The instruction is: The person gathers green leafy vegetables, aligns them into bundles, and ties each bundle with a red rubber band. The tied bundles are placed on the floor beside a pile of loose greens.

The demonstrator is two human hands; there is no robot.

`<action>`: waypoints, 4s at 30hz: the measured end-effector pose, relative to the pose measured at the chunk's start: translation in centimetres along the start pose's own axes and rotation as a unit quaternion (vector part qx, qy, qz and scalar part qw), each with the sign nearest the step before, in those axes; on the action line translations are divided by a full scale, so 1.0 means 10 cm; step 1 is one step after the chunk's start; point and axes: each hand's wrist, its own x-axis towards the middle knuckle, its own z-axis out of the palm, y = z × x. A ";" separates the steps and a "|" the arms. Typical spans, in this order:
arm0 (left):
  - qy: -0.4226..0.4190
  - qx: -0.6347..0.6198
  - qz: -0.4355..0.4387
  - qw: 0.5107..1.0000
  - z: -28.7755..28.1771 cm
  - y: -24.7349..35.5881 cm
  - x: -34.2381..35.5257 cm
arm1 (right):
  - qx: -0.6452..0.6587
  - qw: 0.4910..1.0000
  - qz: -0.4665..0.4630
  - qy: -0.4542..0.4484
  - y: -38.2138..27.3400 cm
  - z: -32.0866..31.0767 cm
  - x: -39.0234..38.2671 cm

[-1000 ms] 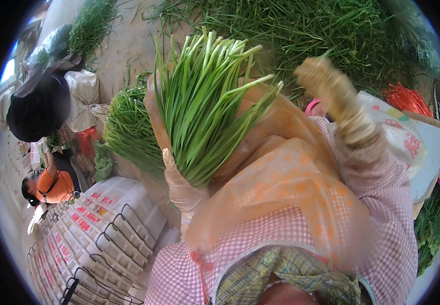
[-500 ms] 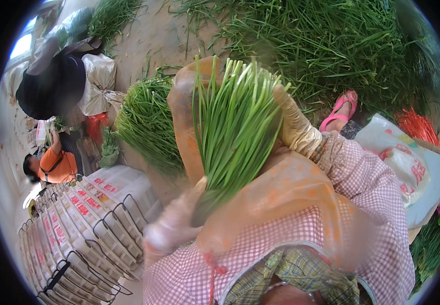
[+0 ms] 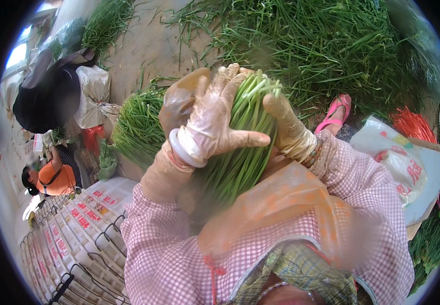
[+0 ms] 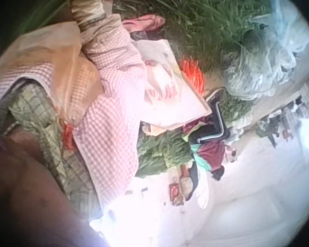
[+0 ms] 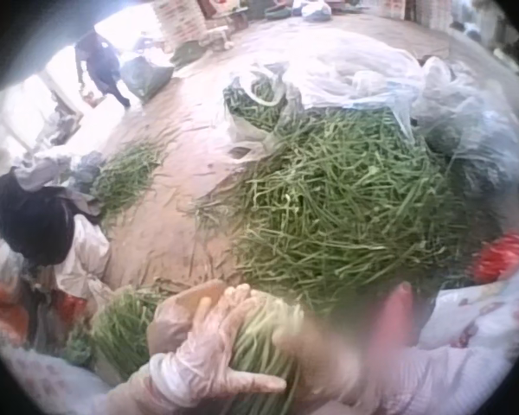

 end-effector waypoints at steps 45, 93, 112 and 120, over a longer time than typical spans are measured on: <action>-0.180 -0.705 -0.203 0.656 0.61 0.31 -0.18 | -0.521 0.840 -0.112 0.100 -0.16 -0.09 -0.26; -0.223 -0.649 -0.195 0.700 0.81 0.47 0.07 | -0.899 0.265 -0.312 -0.153 -1.05 -0.15 -0.83; -0.274 -0.697 -0.237 0.619 0.89 0.22 0.56 | -0.892 0.412 -0.122 -0.142 -1.42 -0.48 -0.59; -0.291 -0.603 -0.258 0.697 0.91 0.16 0.53 | -0.861 0.499 -0.074 -0.060 -1.83 -0.18 -1.00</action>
